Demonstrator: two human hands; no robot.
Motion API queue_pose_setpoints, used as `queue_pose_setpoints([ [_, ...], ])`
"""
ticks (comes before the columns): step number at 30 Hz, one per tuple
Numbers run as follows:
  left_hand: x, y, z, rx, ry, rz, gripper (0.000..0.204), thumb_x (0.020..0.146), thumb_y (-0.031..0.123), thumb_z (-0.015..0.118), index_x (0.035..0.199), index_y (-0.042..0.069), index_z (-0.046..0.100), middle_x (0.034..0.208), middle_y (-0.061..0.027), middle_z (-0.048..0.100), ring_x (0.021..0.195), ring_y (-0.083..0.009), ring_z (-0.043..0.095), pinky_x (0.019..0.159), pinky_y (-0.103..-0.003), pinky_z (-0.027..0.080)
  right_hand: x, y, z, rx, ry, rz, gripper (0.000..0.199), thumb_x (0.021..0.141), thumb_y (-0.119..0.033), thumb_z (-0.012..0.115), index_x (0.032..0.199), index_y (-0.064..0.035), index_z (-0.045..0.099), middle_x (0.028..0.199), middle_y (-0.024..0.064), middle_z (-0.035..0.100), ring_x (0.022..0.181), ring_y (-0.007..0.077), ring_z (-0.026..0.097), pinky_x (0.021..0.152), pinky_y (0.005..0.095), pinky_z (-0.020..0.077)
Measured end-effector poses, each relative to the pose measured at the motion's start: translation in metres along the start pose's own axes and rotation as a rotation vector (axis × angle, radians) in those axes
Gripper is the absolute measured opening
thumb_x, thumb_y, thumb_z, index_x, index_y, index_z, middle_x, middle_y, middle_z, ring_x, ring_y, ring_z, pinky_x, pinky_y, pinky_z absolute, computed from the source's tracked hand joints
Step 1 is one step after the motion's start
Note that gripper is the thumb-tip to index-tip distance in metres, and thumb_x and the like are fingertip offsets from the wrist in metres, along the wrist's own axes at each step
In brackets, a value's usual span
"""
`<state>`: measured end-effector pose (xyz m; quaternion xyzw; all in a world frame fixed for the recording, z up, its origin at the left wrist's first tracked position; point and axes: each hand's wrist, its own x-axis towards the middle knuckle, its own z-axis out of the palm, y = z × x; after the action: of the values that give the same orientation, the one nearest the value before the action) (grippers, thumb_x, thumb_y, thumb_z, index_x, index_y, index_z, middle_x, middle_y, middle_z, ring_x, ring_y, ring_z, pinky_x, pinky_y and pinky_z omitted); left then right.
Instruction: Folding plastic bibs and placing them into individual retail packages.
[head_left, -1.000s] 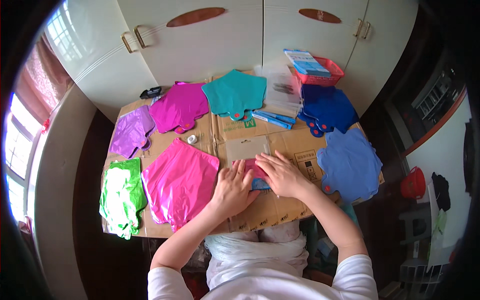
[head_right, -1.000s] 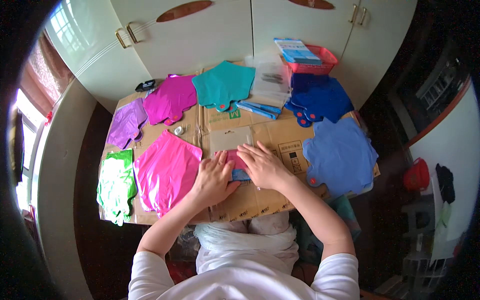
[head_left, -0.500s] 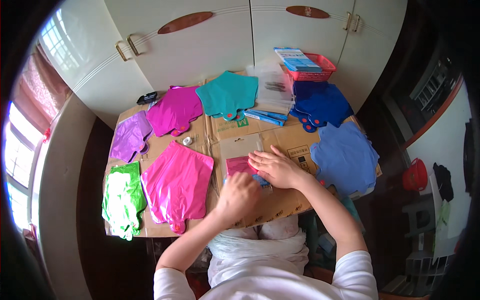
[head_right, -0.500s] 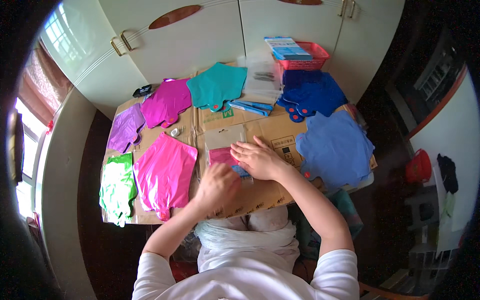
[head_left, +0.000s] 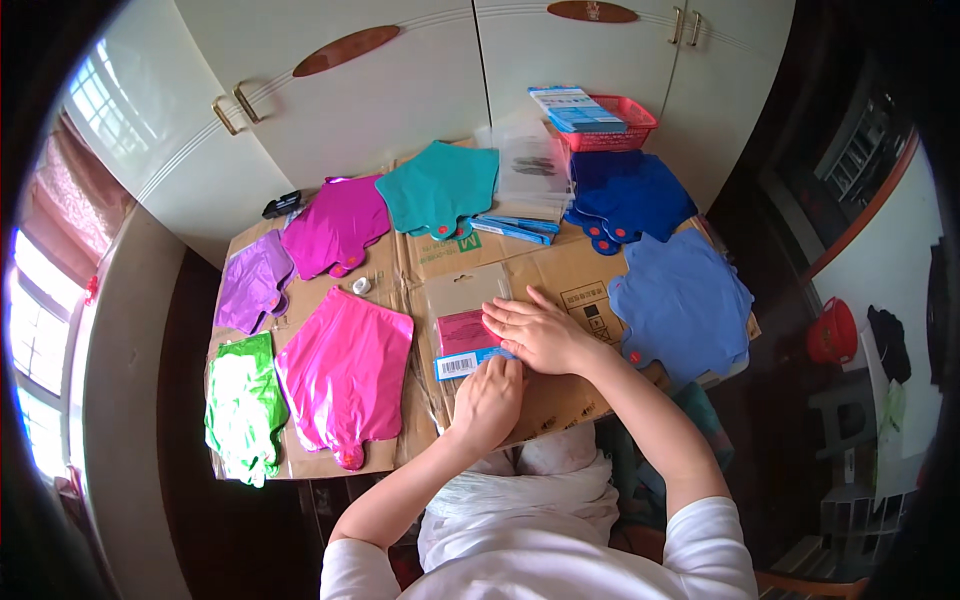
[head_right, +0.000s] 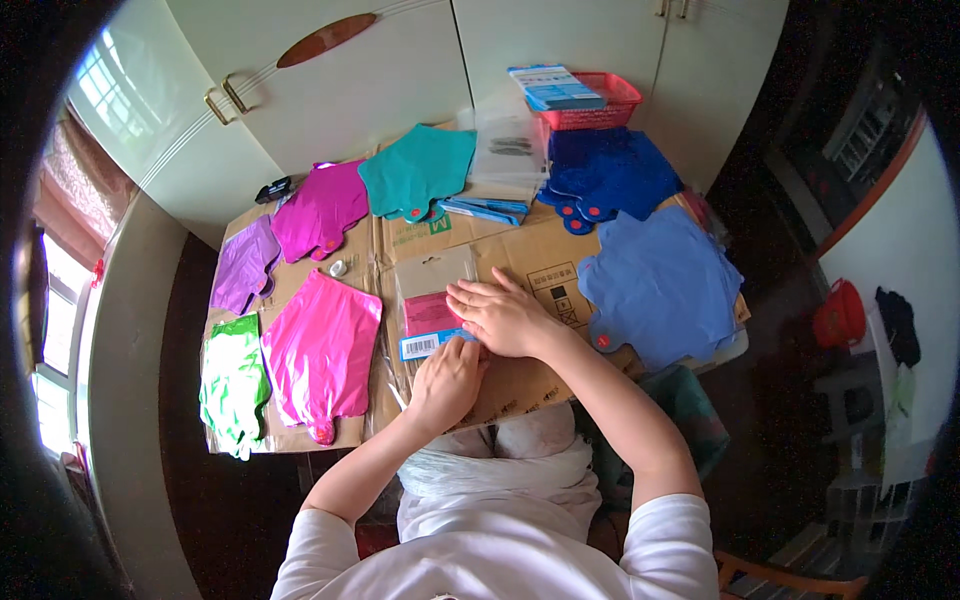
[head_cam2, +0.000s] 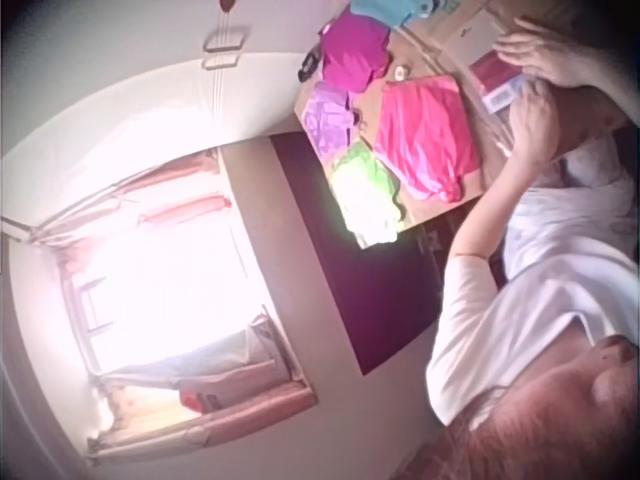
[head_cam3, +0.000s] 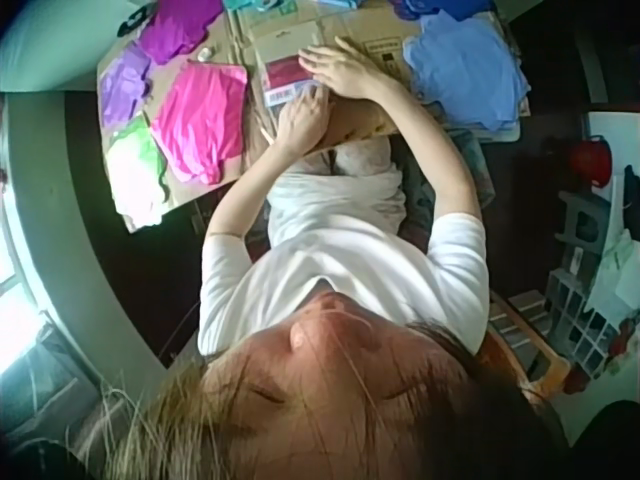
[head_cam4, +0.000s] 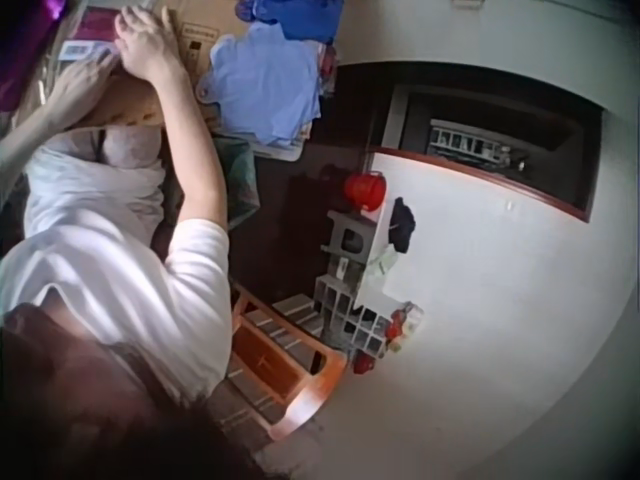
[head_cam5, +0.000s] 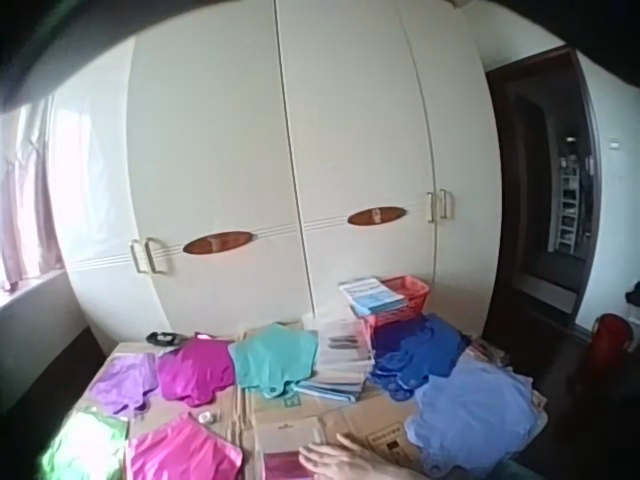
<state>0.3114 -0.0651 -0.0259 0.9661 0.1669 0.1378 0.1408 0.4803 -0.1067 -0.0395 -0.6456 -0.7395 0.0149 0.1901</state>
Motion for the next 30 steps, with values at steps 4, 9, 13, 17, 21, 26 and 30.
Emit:
queue_pose_setpoints([
  [4, 0.0, -0.004, 0.002, 0.031, 0.007, 0.065, 0.012, 0.082, 0.013, 0.057, 0.086, 0.002, 0.053, 0.085, -0.0139, 0.054, 0.082, -0.0307, 0.054, 0.072, -0.039, 0.045, 0.0, -0.002, -0.002, -0.002, -0.005, 0.005, 0.042, 0.091, -0.024, 0.048, 0.13, -0.01, 0.049, 0.141, 0.0033, 0.042, 0.132, 0.0159, 0.035, 0.11, 0.0514, 0.0196],
  [9, -0.021, -0.004, -0.03, -0.114, -0.005, 0.113, 0.012, 0.078, 0.004, 0.058, 0.088, 0.003, 0.052, 0.087, -0.0134, 0.054, 0.088, -0.0328, 0.054, 0.082, -0.04, 0.043, -0.002, -0.004, -0.003, -0.005, -0.008, 0.003, 0.041, 0.092, -0.024, 0.046, 0.131, -0.0103, 0.049, 0.141, 0.003, 0.042, 0.133, 0.0156, 0.034, 0.11, 0.0514, 0.0201],
  [13, -0.068, -0.042, -0.054, -0.739, 0.061, 0.125, 0.027, 0.08, -0.007, 0.051, 0.103, 0.002, 0.041, 0.096, -0.011, 0.055, 0.099, -0.0269, 0.056, 0.093, -0.043, 0.041, -0.012, -0.018, -0.009, -0.005, -0.046, -0.048, 0.041, 0.093, -0.025, 0.046, 0.132, -0.0105, 0.047, 0.141, 0.0033, 0.041, 0.133, 0.0155, 0.033, 0.11, 0.0513, 0.0196],
  [17, -0.12, -0.068, -0.065, -1.303, 0.309, -0.192, 0.008, 0.094, 0.007, 0.044, 0.097, 0.001, 0.04, 0.08, -0.0106, 0.056, 0.072, -0.0179, 0.061, 0.061, -0.029, 0.049, -0.031, -0.039, -0.014, -0.009, -0.11, -0.092, 0.043, 0.093, -0.026, 0.046, 0.133, -0.0099, 0.046, 0.142, 0.0039, 0.04, 0.134, 0.0159, 0.031, 0.11, 0.0512, 0.0189],
  [21, -0.12, -0.042, -0.089, -0.401, 0.022, -0.006, 0.035, 0.08, 0.024, 0.069, 0.102, 0.004, 0.051, 0.086, -0.0108, 0.056, 0.075, -0.024, 0.06, 0.06, -0.032, 0.051, -0.04, -0.051, -0.016, -0.003, -0.121, -0.078, 0.043, 0.092, -0.024, 0.047, 0.132, -0.0081, 0.046, 0.142, 0.0042, 0.04, 0.134, 0.0166, 0.032, 0.11, 0.0513, 0.0193],
  [26, -0.115, -0.036, -0.065, 0.114, 0.019, 0.182, 0.034, 0.076, 0.022, 0.069, 0.108, 0.014, 0.061, 0.099, -0.0014, 0.055, 0.08, -0.0174, 0.056, 0.057, -0.029, 0.05, -0.037, -0.061, -0.021, -0.065, 0.052, -0.149, 0.043, 0.083, -0.019, 0.06, 0.123, -0.0065, 0.051, 0.134, 0.0111, 0.045, 0.129, 0.0257, 0.038, 0.106, 0.0471, 0.0284],
  [30, -0.113, -0.042, -0.052, 0.09, 0.141, 0.203, 0.015, 0.073, 0.013, 0.069, 0.086, 0.01, 0.064, 0.094, 0.0003, 0.061, 0.071, -0.0146, 0.054, 0.055, -0.026, 0.048, -0.046, -0.064, -0.017, 0.02, 0.28, -0.158, 0.017, 0.076, -0.015, 0.067, 0.088, -0.0094, 0.056, 0.101, 0.0043, 0.055, 0.098, 0.0196, 0.053, 0.085, 0.0364, 0.0418],
])
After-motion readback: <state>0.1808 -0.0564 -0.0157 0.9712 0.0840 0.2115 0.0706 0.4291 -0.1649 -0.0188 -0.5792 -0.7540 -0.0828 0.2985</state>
